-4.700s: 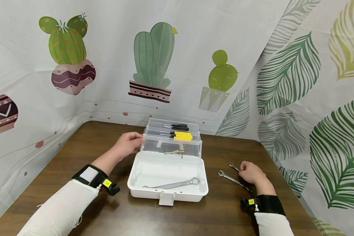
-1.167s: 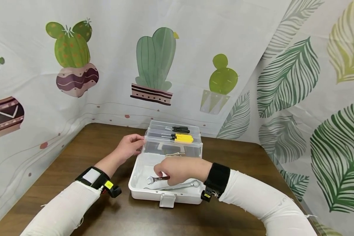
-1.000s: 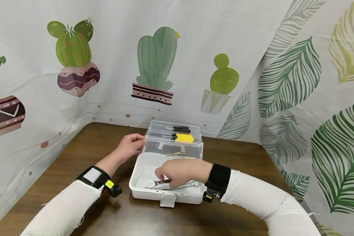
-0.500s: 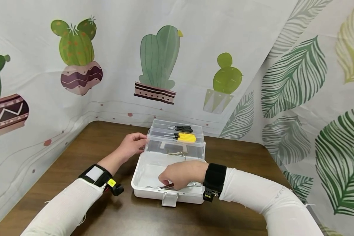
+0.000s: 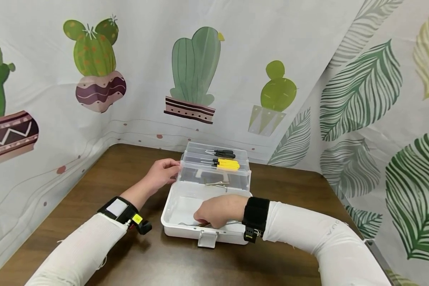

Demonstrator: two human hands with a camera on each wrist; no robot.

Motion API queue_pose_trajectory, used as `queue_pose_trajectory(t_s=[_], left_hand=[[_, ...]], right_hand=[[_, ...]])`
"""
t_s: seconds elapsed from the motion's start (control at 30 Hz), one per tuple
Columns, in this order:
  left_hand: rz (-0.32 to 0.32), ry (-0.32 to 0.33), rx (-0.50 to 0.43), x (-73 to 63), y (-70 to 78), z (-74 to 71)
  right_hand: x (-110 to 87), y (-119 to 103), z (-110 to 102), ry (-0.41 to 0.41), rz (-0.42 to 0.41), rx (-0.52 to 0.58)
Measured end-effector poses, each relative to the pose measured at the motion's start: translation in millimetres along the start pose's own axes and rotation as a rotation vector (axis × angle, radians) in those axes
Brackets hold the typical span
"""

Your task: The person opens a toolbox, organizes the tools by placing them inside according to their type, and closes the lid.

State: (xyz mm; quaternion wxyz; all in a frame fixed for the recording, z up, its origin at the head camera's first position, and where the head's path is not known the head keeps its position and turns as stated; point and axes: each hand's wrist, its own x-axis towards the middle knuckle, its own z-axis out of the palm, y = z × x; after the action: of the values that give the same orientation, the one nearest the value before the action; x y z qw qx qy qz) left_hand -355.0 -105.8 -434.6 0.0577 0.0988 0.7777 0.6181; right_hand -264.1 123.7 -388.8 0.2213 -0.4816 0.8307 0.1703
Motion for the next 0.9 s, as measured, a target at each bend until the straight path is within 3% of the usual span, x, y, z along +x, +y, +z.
queue_pose_trajectory(t_s=[0.5,0.9], left_hand=[[0.003,-0.003,-0.001,1.2,0.5,-1.4],[0.000,-0.010,0.000,1.1,-2.4,-2.7]], right_hand=[[0.2,-3.5,-0.2,-0.022,0.065,-0.029],[-5.4,-3.5,-9.3,-0.020,0.065,-0.029]])
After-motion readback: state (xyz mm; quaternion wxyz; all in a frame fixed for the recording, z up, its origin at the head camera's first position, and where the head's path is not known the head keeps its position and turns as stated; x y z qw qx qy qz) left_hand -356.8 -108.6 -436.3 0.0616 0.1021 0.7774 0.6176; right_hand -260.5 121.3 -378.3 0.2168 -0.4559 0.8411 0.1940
